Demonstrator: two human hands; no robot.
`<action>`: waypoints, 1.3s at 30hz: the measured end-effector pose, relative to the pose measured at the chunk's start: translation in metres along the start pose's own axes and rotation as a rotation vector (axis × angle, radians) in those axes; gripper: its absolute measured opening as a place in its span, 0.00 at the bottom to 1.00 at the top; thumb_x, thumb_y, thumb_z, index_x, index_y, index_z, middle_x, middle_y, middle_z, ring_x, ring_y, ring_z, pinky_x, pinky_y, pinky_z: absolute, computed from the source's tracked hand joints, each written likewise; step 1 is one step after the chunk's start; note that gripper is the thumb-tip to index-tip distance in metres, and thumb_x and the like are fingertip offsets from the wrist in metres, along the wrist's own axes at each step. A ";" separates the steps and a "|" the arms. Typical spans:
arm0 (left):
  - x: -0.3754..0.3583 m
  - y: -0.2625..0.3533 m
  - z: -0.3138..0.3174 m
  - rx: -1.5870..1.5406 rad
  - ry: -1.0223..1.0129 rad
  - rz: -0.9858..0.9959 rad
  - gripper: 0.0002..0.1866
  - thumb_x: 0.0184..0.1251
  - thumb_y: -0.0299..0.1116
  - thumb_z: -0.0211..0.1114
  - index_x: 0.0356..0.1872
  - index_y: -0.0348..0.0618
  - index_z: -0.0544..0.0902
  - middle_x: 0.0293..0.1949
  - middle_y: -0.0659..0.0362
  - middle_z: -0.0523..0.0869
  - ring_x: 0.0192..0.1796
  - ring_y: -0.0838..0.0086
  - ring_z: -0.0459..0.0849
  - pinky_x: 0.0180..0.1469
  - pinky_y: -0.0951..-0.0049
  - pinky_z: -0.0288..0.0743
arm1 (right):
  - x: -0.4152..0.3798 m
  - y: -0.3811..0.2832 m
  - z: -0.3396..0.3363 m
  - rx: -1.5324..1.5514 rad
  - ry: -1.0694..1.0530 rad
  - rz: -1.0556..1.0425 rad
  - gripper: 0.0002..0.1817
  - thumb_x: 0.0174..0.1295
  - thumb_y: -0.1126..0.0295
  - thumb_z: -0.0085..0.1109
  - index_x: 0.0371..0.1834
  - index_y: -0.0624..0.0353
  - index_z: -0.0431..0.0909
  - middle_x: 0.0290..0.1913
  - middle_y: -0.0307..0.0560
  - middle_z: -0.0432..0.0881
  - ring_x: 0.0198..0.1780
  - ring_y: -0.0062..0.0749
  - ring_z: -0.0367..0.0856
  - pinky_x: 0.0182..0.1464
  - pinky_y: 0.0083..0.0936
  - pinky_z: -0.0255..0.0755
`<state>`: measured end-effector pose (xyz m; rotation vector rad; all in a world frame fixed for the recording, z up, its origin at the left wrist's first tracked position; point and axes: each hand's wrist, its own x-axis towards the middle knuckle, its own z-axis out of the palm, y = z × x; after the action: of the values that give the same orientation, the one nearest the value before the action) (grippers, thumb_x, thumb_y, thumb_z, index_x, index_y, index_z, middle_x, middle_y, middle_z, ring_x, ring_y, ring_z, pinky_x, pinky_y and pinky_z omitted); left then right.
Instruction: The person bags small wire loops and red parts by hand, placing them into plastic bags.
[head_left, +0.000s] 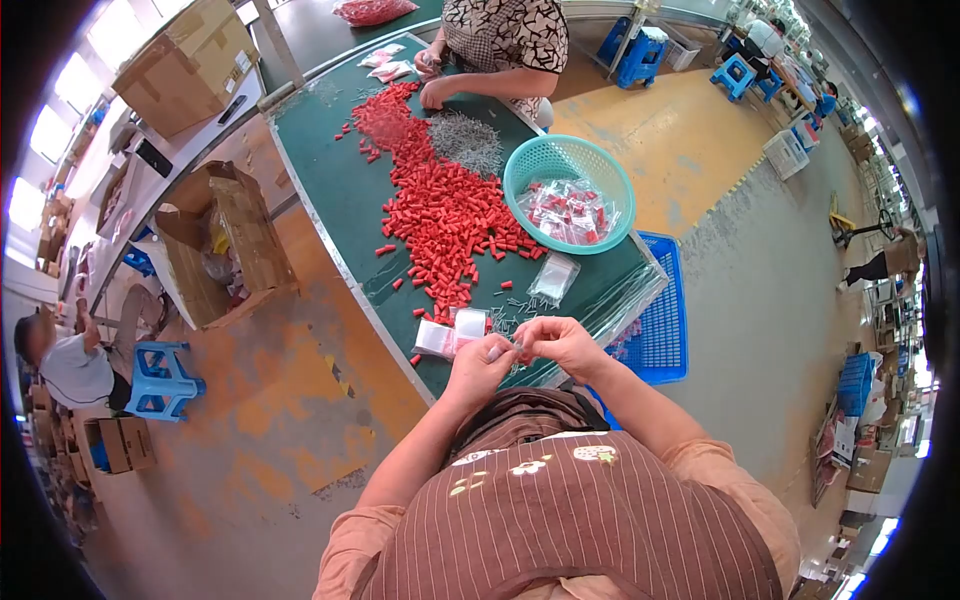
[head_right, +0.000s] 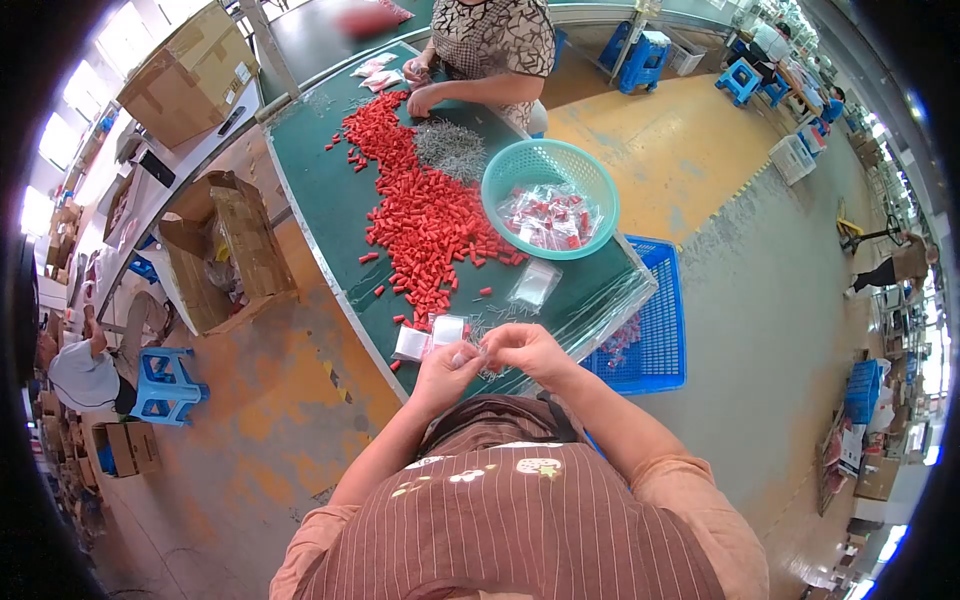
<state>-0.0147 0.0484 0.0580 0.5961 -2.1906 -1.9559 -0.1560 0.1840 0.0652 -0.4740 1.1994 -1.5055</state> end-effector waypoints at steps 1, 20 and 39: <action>0.000 0.000 0.000 -0.007 0.004 -0.011 0.07 0.66 0.32 0.65 0.33 0.39 0.82 0.28 0.64 0.84 0.32 0.82 0.77 0.36 0.79 0.72 | 0.000 0.000 -0.001 -0.029 0.043 -0.012 0.04 0.60 0.78 0.62 0.36 0.66 0.80 0.41 0.42 0.81 0.39 0.23 0.79 0.45 0.22 0.74; 0.008 -0.016 0.010 -0.528 0.133 -0.117 0.05 0.65 0.31 0.66 0.39 0.43 0.81 0.25 0.67 0.80 0.23 0.86 0.73 0.22 0.85 0.60 | -0.005 -0.010 -0.001 -0.277 0.221 -0.118 0.13 0.60 0.79 0.60 0.48 0.65 0.75 0.39 0.42 0.81 0.42 0.22 0.81 0.45 0.19 0.75; 0.012 -0.025 0.021 -0.455 0.072 -0.106 0.01 0.66 0.28 0.64 0.35 0.44 0.82 0.23 0.69 0.78 0.21 0.88 0.70 0.21 0.86 0.60 | -0.011 0.002 0.000 -0.536 0.216 -0.249 0.10 0.59 0.78 0.60 0.44 0.62 0.76 0.33 0.39 0.80 0.34 0.19 0.78 0.38 0.20 0.75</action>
<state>-0.0279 0.0617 0.0284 0.7004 -1.6171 -2.3374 -0.1517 0.1936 0.0672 -0.8576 1.7799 -1.4575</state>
